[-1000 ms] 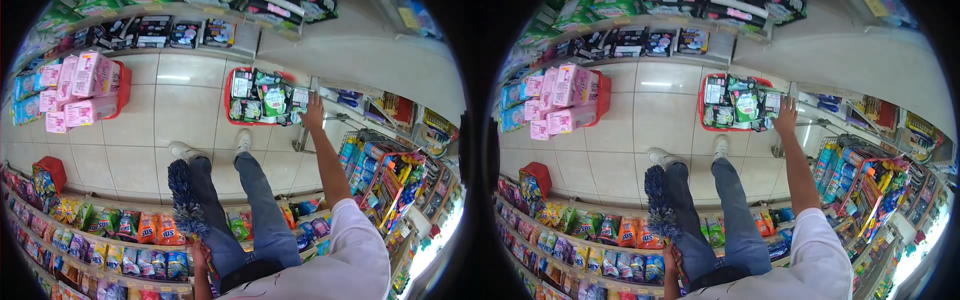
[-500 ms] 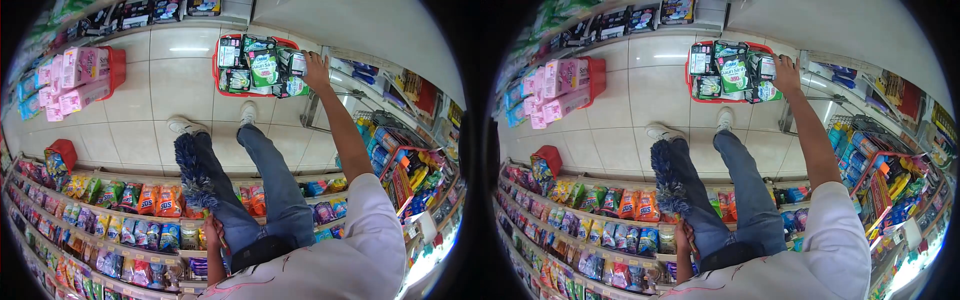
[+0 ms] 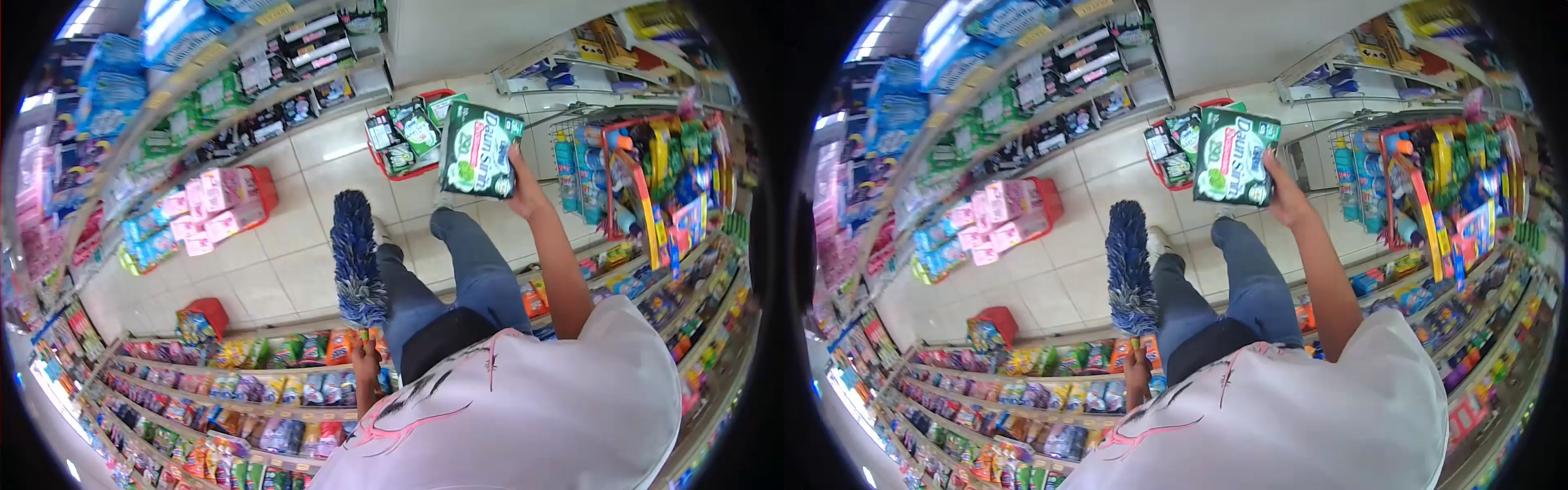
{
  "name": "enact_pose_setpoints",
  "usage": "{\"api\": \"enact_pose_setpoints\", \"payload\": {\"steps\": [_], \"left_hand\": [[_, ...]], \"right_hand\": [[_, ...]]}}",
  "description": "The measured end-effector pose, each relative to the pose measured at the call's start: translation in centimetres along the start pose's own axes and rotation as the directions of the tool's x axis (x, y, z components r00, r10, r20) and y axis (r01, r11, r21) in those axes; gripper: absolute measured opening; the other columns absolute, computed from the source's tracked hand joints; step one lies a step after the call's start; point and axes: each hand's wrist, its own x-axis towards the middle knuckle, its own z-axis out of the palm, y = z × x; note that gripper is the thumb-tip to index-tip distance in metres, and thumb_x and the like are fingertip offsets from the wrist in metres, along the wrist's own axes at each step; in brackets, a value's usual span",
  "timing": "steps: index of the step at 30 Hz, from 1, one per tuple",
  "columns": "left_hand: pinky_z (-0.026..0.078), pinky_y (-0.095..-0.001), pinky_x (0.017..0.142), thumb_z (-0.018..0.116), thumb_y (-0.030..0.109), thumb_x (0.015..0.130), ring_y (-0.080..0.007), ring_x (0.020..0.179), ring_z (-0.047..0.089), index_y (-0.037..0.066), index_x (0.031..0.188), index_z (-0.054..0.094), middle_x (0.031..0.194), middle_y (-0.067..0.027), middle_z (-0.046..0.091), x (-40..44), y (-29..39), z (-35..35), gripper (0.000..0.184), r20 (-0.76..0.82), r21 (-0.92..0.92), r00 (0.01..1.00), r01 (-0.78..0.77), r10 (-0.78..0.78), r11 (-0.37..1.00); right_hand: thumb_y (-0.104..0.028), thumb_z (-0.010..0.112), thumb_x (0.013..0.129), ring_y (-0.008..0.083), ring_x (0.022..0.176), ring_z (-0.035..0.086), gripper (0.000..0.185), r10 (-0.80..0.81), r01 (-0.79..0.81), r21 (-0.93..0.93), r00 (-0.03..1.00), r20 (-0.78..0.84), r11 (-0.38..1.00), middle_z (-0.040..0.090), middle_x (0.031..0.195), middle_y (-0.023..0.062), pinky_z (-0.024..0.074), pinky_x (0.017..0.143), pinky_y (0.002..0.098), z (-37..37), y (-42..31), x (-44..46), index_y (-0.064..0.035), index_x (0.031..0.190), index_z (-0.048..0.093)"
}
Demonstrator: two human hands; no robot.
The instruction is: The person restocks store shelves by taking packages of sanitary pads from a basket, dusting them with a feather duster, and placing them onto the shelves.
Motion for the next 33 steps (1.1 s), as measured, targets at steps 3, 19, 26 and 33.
{"api": "enact_pose_setpoints", "payload": {"steps": [3, 19, 26, 33], "left_hand": [[0.028, -0.0246, 0.035, 0.057, 0.032, 0.090, -0.0060, 0.038, 0.039, 0.007, 0.086, 0.054, 0.049, 0.0034, 0.043, -0.8, 0.4, -3.9, 0.025, 0.029, 0.049, 0.991, -0.134, 0.132, 0.990], [0.034, -0.0225, 0.041, 0.068, 0.029, 0.079, -0.0070, 0.053, 0.046, 0.002, 0.100, 0.051, 0.068, 0.0015, 0.045, -8.2, 15.8, -16.0, 0.038, 0.214, 0.048, 0.432, -0.901, 0.876, 0.432], [0.032, -0.0213, 0.037, 0.072, 0.028, 0.075, -0.0050, 0.043, 0.039, 0.004, 0.096, 0.045, 0.065, 0.0024, 0.042, -13.3, 18.8, -15.4, 0.042, 0.268, -0.139, 0.474, -0.842, 0.838, 0.521], [0.028, -0.0196, 0.033, 0.068, 0.018, 0.081, -0.0042, 0.037, 0.037, 0.006, 0.088, 0.042, 0.062, 0.0019, 0.045, -13.8, 15.9, -16.6, 0.029, 0.169, -0.241, 0.516, -0.804, 0.840, 0.543]], "right_hand": [[-0.054, 0.053, 0.086, 0.0161, 0.112, 0.053, 0.070, -0.089, 0.087, 0.029, 0.990, 0.106, 0.996, 0.052, 0.126, 0.0067, 0.0425, 0.097, 0.0330, 4.3, 1.8, -5.8, -0.0062, 0.135, 0.036], [-0.056, 0.053, 0.085, 0.0138, 0.107, 0.057, 0.069, 0.057, -0.028, -0.094, 0.947, 0.317, 0.995, 0.056, 0.123, 0.0066, 0.0455, 0.090, 0.0295, 16.5, 11.7, -20.0, -0.0049, 0.131, 0.046], [-0.065, 0.044, 0.085, 0.0143, 0.103, 0.058, 0.074, 0.302, -0.038, -0.493, 0.830, 0.469, 0.869, 0.059, 0.118, 0.0090, 0.0468, 0.086, 0.0267, 22.4, 12.4, -24.6, -0.0043, 0.125, 0.052], [-0.078, 0.041, 0.075, 0.0189, 0.127, 0.039, 0.098, 0.097, -0.088, -0.046, 0.741, 0.665, 0.995, 0.040, 0.139, 0.0092, 0.0311, 0.103, 0.0350, 19.5, 15.9, -24.5, -0.0075, 0.142, 0.027]]}}
